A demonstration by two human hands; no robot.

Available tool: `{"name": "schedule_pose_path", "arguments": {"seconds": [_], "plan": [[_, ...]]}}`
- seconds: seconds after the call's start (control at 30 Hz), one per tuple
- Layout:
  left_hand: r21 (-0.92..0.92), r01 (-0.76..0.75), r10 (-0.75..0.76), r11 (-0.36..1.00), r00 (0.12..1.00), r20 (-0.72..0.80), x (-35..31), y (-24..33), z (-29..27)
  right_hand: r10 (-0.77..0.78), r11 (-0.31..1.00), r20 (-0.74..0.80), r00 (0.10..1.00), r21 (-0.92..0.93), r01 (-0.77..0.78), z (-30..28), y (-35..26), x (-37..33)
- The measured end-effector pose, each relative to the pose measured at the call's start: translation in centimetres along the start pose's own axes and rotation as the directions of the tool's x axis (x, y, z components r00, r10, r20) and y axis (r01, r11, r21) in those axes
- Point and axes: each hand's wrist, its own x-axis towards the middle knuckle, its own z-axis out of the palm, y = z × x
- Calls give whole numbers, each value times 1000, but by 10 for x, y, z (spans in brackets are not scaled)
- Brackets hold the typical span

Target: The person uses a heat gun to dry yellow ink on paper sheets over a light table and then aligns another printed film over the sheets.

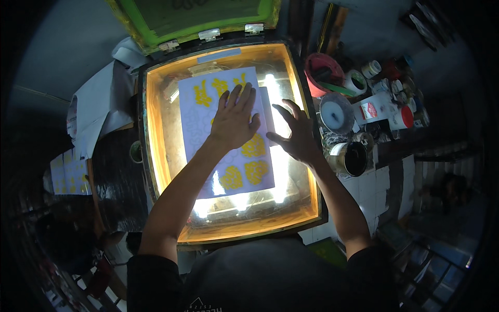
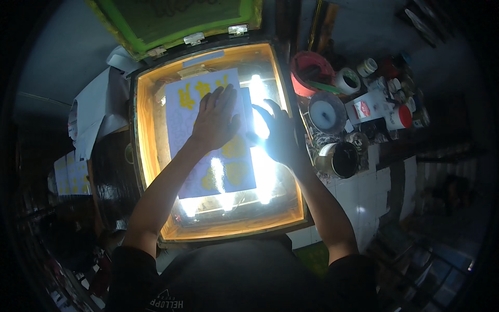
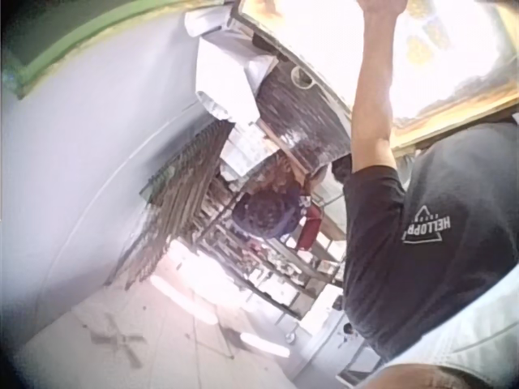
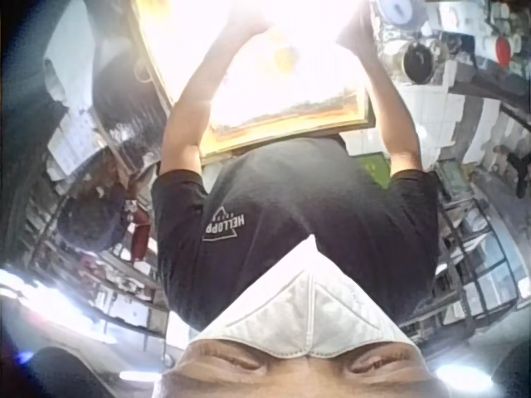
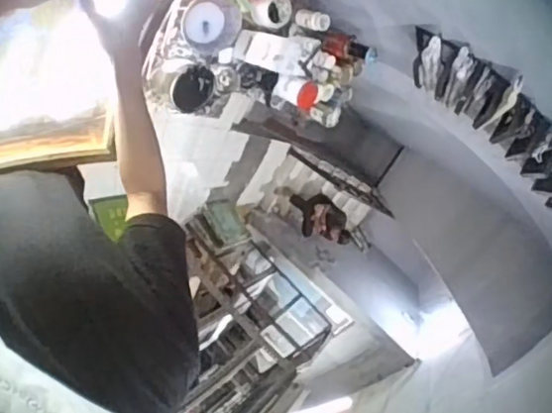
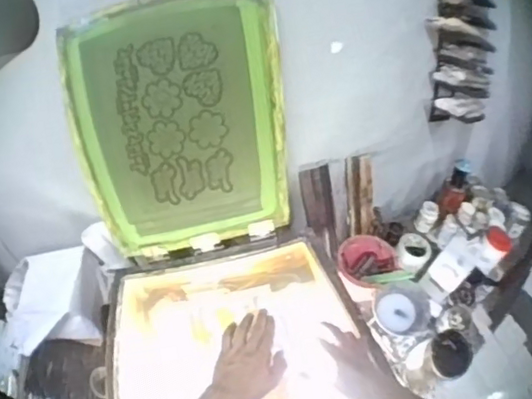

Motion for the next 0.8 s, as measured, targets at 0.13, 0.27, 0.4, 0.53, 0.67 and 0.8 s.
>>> {"name": "schedule_pose_path", "arguments": {"seconds": [0.13,0.27,0.4,0.53,0.67,0.8], "plan": [[11,-12,12,1000,1000,-4,1,1,1,-33,997,-6,999,73,33,1,9,-5],[12,-4,5,1000,1000,-9,-2,2,3,4,994,-17,1000,108,-2,3,5,-4],[37,-14,15,999,1000,-5,-3,0,3,16,993,-27,999,121,-12,6,-1,-5],[3,-17,17,1000,1000,-12,-1,-1,2,-130,991,-179,975,2,132,19,3,-4],[-34,-22,22,999,1000,-14,-3,-5,1,-201,977,15,980,73,199,10,-24,6],[-164,3,2,986,1000,25,-1,-11,-4,-246,969,-11,969,-32,245,18,-20,12]]}}
